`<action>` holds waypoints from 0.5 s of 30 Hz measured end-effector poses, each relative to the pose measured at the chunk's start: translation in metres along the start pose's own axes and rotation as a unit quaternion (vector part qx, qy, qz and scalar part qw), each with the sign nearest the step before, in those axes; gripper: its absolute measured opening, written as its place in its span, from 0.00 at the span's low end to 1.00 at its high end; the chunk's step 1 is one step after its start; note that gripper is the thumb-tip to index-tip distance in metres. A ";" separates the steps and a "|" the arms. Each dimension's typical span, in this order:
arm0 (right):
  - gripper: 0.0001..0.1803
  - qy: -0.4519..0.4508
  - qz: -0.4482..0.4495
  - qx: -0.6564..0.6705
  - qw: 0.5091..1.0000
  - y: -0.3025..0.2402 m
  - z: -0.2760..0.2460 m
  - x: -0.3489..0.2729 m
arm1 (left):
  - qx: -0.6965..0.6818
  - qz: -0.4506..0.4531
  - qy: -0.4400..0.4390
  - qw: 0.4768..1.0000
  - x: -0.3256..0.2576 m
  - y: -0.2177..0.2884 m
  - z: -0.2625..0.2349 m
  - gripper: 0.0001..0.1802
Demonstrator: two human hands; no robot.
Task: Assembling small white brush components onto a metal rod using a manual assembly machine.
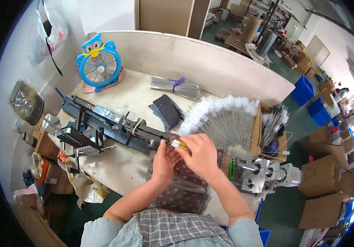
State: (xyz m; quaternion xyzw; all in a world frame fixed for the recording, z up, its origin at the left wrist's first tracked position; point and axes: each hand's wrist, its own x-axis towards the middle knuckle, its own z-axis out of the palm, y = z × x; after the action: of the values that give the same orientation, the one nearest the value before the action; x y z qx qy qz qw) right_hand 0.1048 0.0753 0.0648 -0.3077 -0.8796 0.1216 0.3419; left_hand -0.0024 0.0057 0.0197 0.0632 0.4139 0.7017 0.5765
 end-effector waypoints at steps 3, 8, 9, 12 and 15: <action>0.17 0.010 -0.007 -0.030 0.999 -0.011 0.014 -0.001 | -0.073 0.054 -0.007 0.996 0.000 -0.006 0.000 0.18; 0.18 0.052 -0.020 -0.063 0.996 0.001 0.011 -0.005 | -0.057 0.039 0.016 0.998 0.001 -0.005 0.002 0.15; 0.16 0.055 -0.039 -0.058 0.996 0.003 0.009 -0.008 | -0.050 0.048 -0.004 0.998 0.001 -0.008 0.000 0.14; 0.15 0.046 -0.060 -0.053 0.996 0.008 0.005 -0.008 | -0.044 0.056 -0.021 0.997 0.002 -0.011 0.000 0.09; 0.14 0.044 -0.056 -0.033 0.997 0.008 0.006 -0.007 | -0.023 0.077 -0.018 0.997 0.002 -0.008 0.002 0.07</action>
State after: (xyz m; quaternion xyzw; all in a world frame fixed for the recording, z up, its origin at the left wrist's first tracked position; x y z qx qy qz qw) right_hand 0.1088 0.0765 0.0535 -0.2745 -0.8831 0.0594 0.3759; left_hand 0.0043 0.0084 0.0152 0.0941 0.3810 0.7523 0.5292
